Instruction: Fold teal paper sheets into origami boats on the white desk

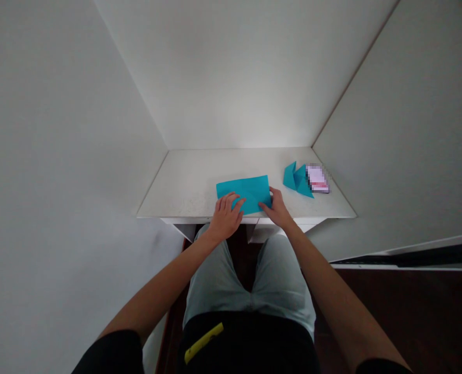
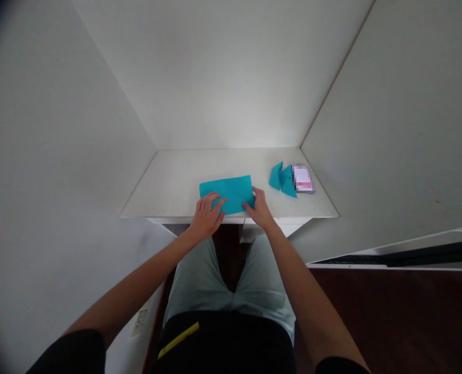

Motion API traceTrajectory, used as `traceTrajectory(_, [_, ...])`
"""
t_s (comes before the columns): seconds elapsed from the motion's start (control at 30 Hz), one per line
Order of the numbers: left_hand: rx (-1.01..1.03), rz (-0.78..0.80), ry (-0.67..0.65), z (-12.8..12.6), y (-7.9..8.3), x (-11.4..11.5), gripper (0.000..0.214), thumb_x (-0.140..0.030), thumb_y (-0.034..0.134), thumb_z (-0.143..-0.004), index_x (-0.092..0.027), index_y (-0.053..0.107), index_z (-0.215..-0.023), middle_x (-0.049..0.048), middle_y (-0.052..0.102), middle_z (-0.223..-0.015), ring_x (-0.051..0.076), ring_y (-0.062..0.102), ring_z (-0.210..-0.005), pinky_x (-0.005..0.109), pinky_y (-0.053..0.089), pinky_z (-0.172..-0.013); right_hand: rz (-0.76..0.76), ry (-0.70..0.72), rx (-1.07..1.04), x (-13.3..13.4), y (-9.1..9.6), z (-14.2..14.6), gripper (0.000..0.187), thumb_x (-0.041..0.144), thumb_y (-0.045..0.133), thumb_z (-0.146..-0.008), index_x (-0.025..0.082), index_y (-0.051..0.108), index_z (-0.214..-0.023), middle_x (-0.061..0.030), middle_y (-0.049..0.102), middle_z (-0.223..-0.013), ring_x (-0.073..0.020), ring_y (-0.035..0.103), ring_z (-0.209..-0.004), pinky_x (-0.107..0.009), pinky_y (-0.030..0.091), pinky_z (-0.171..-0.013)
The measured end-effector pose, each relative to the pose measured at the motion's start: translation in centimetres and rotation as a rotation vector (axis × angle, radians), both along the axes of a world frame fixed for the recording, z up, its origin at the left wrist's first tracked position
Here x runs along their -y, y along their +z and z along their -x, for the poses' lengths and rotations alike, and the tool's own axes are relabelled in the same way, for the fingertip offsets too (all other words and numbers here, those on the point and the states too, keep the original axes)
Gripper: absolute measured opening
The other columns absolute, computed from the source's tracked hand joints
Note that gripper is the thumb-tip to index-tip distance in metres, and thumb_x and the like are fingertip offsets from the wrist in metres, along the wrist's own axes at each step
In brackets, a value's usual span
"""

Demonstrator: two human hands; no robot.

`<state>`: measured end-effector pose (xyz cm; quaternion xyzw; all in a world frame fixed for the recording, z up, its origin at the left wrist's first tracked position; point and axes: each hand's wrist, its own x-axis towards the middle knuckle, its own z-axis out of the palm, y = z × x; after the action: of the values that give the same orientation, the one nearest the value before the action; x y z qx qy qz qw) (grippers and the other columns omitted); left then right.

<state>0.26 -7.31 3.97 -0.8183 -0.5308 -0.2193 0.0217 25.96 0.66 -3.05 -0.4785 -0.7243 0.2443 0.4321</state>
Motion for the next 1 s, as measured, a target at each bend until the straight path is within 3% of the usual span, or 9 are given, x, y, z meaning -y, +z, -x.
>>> traceTrajectory(0.07, [0.006,0.044,0.034,0.3,-1.5,-1.5,0.044,-0.032,0.048,-0.110,-0.028,0.063,-0.152,0.0150,0.055,-0.159,0.034,0.044,-0.156,0.057,0.040,-0.126,0.017,-0.029,-0.048,0.0,-0.5,0.2,0.091,0.054,0.072,-0.094,0.027,0.028,-0.169,-0.0217,0.040,-0.158,-0.0370,0.056,-0.141,-0.060,0.060,-0.106])
traceTrajectory(0.13, [0.009,0.098,0.068,0.5,-2.5,-3.4,0.047,-0.035,0.051,-0.110,-0.025,0.061,-0.155,0.0164,0.050,-0.166,0.035,0.042,-0.158,0.056,0.040,-0.127,0.017,-0.040,-0.059,0.1,-0.6,0.4,0.091,0.055,0.068,-0.097,0.029,0.022,-0.171,-0.0220,0.033,-0.162,-0.0373,0.052,-0.146,-0.059,0.060,-0.106])
traceTrajectory(0.3, [-0.051,0.213,0.043,0.8,-3.8,-6.3,0.052,-0.042,0.051,-0.111,-0.022,0.061,-0.157,0.0177,0.047,-0.170,0.036,0.041,-0.160,0.055,0.036,-0.131,-0.031,-0.010,0.076,0.6,0.0,0.3,0.056,0.050,0.054,-0.106,0.027,0.048,-0.157,-0.0200,0.040,-0.161,-0.0350,0.044,-0.154,-0.061,0.050,-0.121])
traceTrajectory(0.47, [-0.068,0.148,0.001,0.9,-4.8,-6.2,0.054,-0.044,0.047,-0.112,-0.027,0.055,-0.163,0.0132,0.047,-0.172,0.032,0.040,-0.162,0.054,0.031,-0.134,-0.108,-0.066,0.324,1.1,0.8,1.4,0.048,0.041,0.047,-0.110,0.022,0.057,-0.152,-0.0199,0.046,-0.166,-0.0362,0.040,-0.159,-0.065,0.037,-0.130])
traceTrajectory(0.63, [-0.116,0.138,0.008,0.6,-4.6,-5.9,0.058,-0.048,0.049,-0.110,-0.024,0.055,-0.163,0.0139,0.047,-0.172,0.032,0.038,-0.164,0.052,0.029,-0.136,-0.103,0.023,0.532,0.7,1.6,7.0,0.051,0.031,0.031,-0.114,0.018,0.060,-0.154,-0.0154,0.057,-0.165,-0.0283,0.051,-0.154,-0.051,0.044,-0.127])
traceTrajectory(0.77, [-0.149,0.157,0.020,0.5,-4.4,-6.0,0.056,-0.042,0.046,-0.110,-0.018,0.057,-0.160,0.0133,0.045,-0.174,0.030,0.035,-0.165,0.049,0.027,-0.137,-0.004,0.070,0.647,-1.2,1.6,10.1,0.059,0.034,0.024,-0.115,0.015,0.053,-0.162,-0.0144,0.053,-0.168,-0.0259,0.046,-0.159,-0.051,0.034,-0.133])
traceTrajectory(0.93, [-0.152,0.179,0.054,0.2,-4.3,-6.0,0.073,-0.058,0.047,-0.108,-0.016,0.045,-0.168,0.0161,0.037,-0.178,0.034,0.029,-0.168,0.051,0.027,-0.136,0.062,0.058,0.794,-3.1,1.6,7.1,0.070,0.044,0.023,-0.114,0.006,0.035,-0.172,-0.0169,0.031,-0.179,-0.0294,0.029,-0.168,-0.055,0.023,-0.138])
traceTrajectory(1.0, [-0.151,0.193,0.076,0.4,-4.3,-6.2,0.083,-0.064,0.047,-0.106,-0.013,0.040,-0.171,0.0184,0.031,-0.180,0.035,0.026,-0.169,0.051,0.026,-0.136,0.081,0.026,0.834,-3.5,1.5,5.3,0.072,0.046,0.023,-0.114,0.007,0.031,-0.173,-0.0157,0.027,-0.181,-0.0297,0.026,-0.169,-0.055,0.020,-0.138])
